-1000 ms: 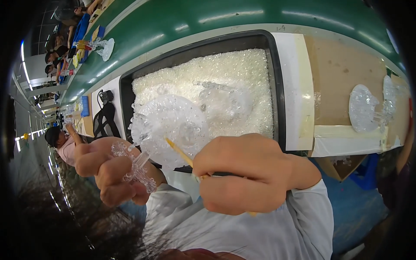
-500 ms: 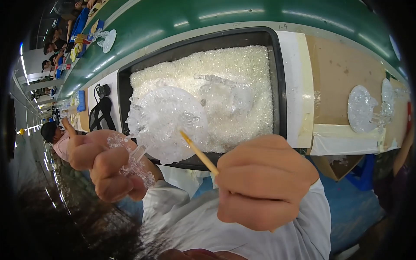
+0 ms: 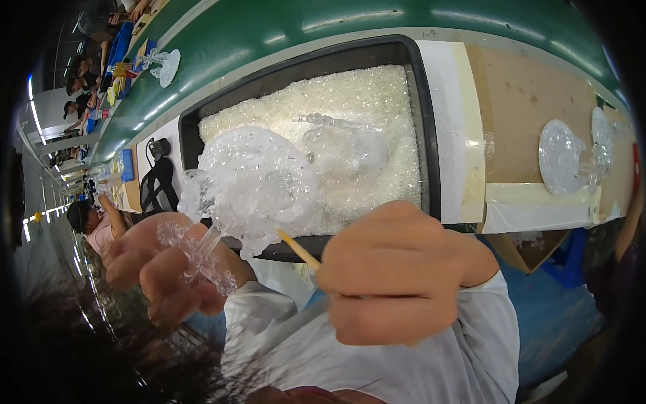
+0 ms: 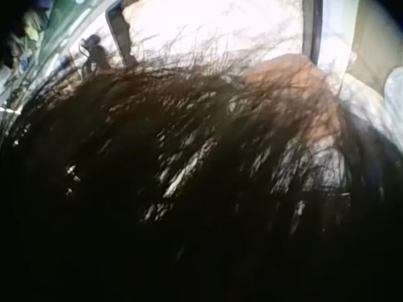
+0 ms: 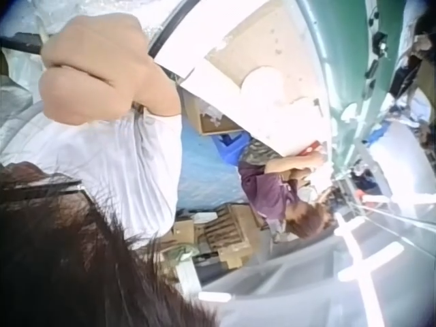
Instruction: Applying adhesive to plastic components and coating them with decorative beads for light fixture assembly.
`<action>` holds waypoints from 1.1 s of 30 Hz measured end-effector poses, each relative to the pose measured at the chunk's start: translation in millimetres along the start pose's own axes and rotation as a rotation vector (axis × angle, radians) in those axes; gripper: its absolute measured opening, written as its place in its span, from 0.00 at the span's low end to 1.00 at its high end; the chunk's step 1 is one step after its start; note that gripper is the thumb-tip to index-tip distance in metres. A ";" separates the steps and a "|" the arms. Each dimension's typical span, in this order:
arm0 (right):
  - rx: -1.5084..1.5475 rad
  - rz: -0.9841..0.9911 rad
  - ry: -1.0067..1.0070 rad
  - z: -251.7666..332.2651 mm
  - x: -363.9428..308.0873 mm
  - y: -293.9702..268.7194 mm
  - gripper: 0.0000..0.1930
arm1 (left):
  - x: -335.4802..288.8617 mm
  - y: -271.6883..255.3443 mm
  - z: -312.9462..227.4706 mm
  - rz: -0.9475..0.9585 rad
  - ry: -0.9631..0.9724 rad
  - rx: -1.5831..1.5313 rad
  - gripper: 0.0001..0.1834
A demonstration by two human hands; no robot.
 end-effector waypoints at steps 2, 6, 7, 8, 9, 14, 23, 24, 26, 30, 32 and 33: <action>0.000 -0.116 -0.014 1.4 -2.2 -4.1 0.09 | -1.4 1.9 -5.5 -0.038 0.043 0.031 0.06; -0.128 -0.250 0.019 2.8 -7.0 -2.8 0.09 | 1.2 0.0 -9.5 -0.027 0.066 0.101 0.06; -0.130 -0.251 0.018 3.2 -7.1 -6.4 0.09 | -0.6 -2.5 -11.6 -0.028 0.067 0.099 0.06; -0.070 -0.201 0.025 2.9 -6.6 -9.9 0.09 | -3.1 -4.1 -12.9 0.003 0.043 0.101 0.05; -0.009 -0.150 0.031 2.5 -5.9 -9.9 0.08 | -4.4 -3.8 -12.5 0.034 0.019 0.103 0.04; -0.023 -0.235 0.021 -0.2 -14.8 -8.4 0.09 | -5.3 0.4 -15.1 -0.030 0.052 0.215 0.05; 0.090 0.062 -0.067 11.6 -4.0 -6.5 0.10 | 4.2 3.5 8.4 0.072 -0.124 0.035 0.12; 0.071 0.093 -0.072 13.0 -2.8 -1.2 0.10 | 9.0 6.6 11.4 0.120 -0.154 0.041 0.12; 0.030 0.154 -0.074 11.5 -6.9 8.3 0.11 | 2.8 11.6 12.4 0.098 -0.204 0.054 0.13; -0.025 0.211 -0.179 21.8 -14.8 4.4 0.13 | 6.3 13.5 10.2 0.173 -0.182 -0.039 0.10; -0.063 0.208 -0.188 24.2 -12.9 0.6 0.13 | 6.6 13.0 11.2 0.126 -0.225 0.068 0.14; -0.094 0.203 -0.194 25.0 -11.7 -1.2 0.13 | 7.3 13.3 10.4 0.121 -0.223 0.064 0.14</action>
Point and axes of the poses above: each hand's wrist, its own x-axis towards the middle knuckle, its own y-axis out of the palm, z = x × y, the point moved 7 cm from there along x, towards the middle knuckle, and after that the axes turned 2 degrees about -z, right-handed, at the moved point
